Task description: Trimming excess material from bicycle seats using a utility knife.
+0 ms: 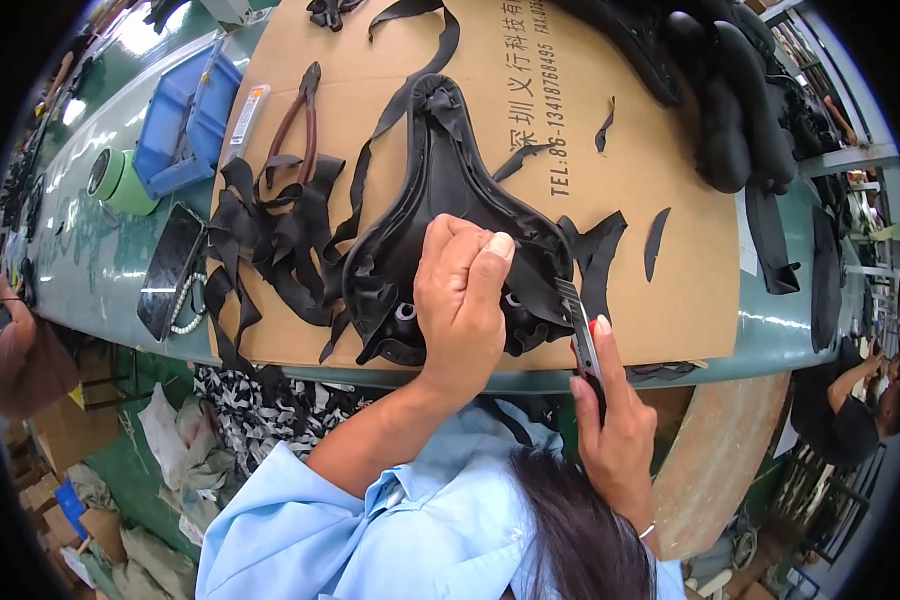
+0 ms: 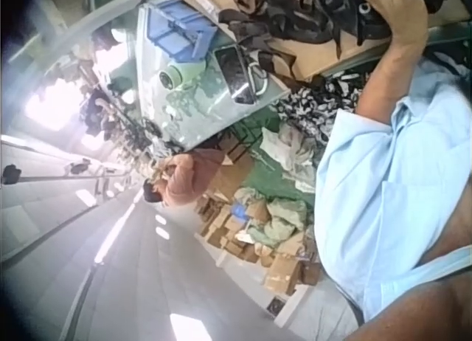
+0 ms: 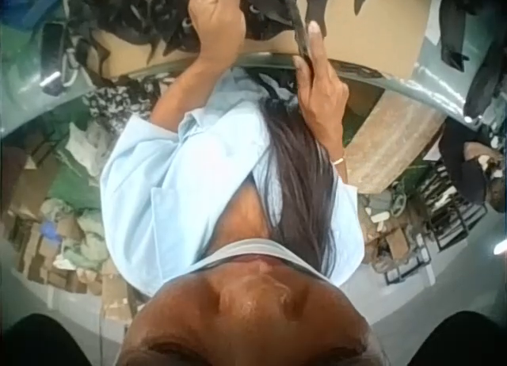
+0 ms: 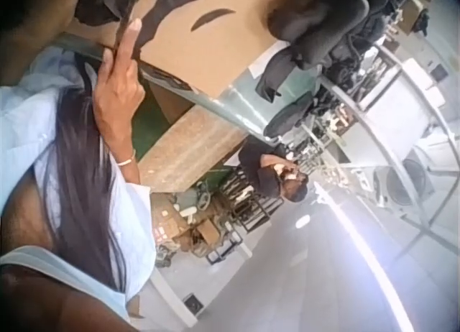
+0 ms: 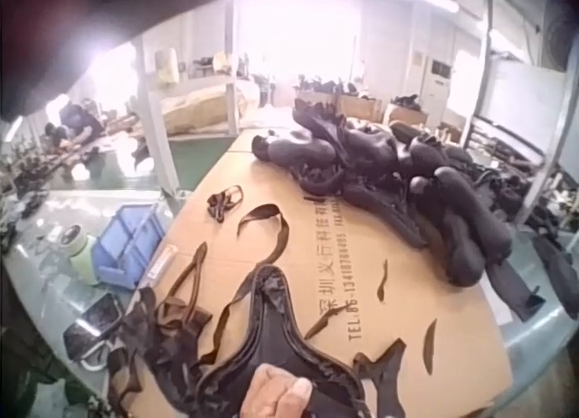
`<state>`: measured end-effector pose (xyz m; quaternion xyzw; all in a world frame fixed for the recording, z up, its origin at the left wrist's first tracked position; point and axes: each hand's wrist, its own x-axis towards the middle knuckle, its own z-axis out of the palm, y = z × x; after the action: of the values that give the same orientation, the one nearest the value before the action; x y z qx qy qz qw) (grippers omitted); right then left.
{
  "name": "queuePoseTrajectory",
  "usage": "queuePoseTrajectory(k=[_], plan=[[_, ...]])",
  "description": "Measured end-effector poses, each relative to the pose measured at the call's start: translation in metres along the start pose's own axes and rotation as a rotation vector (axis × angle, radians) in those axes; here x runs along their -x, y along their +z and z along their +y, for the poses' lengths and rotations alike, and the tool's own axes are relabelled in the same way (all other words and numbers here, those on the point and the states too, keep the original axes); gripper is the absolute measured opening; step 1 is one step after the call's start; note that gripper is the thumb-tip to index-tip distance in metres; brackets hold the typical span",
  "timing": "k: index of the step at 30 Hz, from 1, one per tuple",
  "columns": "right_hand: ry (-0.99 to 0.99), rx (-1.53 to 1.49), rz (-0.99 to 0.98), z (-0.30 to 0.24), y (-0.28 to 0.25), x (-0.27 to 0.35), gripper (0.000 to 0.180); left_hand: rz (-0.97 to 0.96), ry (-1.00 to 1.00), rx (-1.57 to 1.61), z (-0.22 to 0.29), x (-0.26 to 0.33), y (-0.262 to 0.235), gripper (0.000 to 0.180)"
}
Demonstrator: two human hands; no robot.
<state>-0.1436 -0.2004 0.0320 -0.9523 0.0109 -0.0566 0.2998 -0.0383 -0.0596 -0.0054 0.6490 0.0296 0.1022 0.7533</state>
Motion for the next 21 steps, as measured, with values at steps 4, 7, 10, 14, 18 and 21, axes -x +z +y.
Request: queuePoseTrajectory(k=[4, 7, 10, 14, 18, 21], plan=[[-0.051, 0.184, -0.016, 0.018, -0.012, -0.022, 0.054, -0.220, -0.227, 0.019, 0.012, -0.001, -0.002, 0.027], [-0.199, 0.313, -0.083, 0.025, -0.028, -0.061, 0.053, -0.531, -0.316, -0.262, 0.033, -0.027, -0.016, 0.030], [-0.265, 0.188, -0.113, 0.039, -0.043, -0.085, 0.053, -0.848, -0.024, -0.737, 0.030, -0.052, -0.032, 0.032], [-0.378, 0.134, -0.226, 0.029, -0.054, -0.113, 0.056, -0.822, -0.026, -0.700, 0.028, -0.046, -0.036, 0.030], [-0.517, 0.432, -0.405, 0.016, -0.054, -0.135, 0.059, -0.796, -0.092, -0.534, 0.025, -0.053, -0.038, 0.029], [-0.383, 0.234, -0.432, 0.040, -0.055, -0.111, 0.056, -0.765, -0.180, -0.384, 0.027, -0.056, -0.042, 0.027]])
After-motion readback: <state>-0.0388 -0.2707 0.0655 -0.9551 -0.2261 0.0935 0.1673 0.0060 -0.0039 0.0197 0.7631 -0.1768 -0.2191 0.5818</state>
